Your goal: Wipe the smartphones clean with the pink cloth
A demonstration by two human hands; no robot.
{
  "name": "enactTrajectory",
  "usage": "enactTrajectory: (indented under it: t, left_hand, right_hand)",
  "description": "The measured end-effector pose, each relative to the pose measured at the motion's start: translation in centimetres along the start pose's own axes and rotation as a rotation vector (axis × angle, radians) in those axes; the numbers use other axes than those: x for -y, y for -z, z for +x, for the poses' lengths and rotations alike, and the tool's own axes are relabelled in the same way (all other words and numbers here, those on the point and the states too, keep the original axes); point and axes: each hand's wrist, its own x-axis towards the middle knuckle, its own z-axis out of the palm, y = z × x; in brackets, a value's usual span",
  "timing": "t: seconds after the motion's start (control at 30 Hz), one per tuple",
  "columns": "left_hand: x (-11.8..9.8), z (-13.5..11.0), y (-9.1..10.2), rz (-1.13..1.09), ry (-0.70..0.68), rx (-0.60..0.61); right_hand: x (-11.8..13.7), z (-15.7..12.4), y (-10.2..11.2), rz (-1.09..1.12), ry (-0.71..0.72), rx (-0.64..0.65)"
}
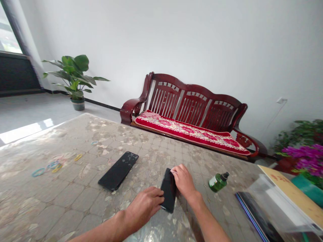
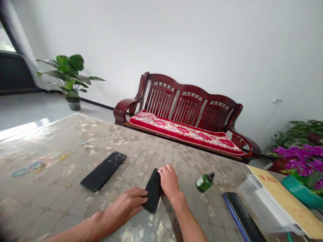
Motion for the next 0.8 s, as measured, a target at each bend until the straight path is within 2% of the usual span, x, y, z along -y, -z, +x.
enactTrajectory:
  t: [0.2, 0.43, 0.67, 0.8]
  left_hand:
    - [0.3, 0.1, -0.4, -0.007, -0.008, -0.023]
    - [0.3, 0.0, -0.4, -0.023, -0.003, -0.038]
    - [0.6, 0.0, -0.7, -0.036, 0.009, -0.03]
    - [0.5, -0.1, -0.8, -0.044, 0.012, -0.028]
  right_hand:
    - [0.9, -2.9, 0.1, 0.106, 0.127, 0.062]
    - [-0.5, 0.1, 0.3, 0.112, 0.026, 0.036]
    - [0.3, -3.7, 0.3, 0.152, 0.079, 0.052]
    - [-0.4, -2.4, 0.5, 0.133, 0.03, 0.034]
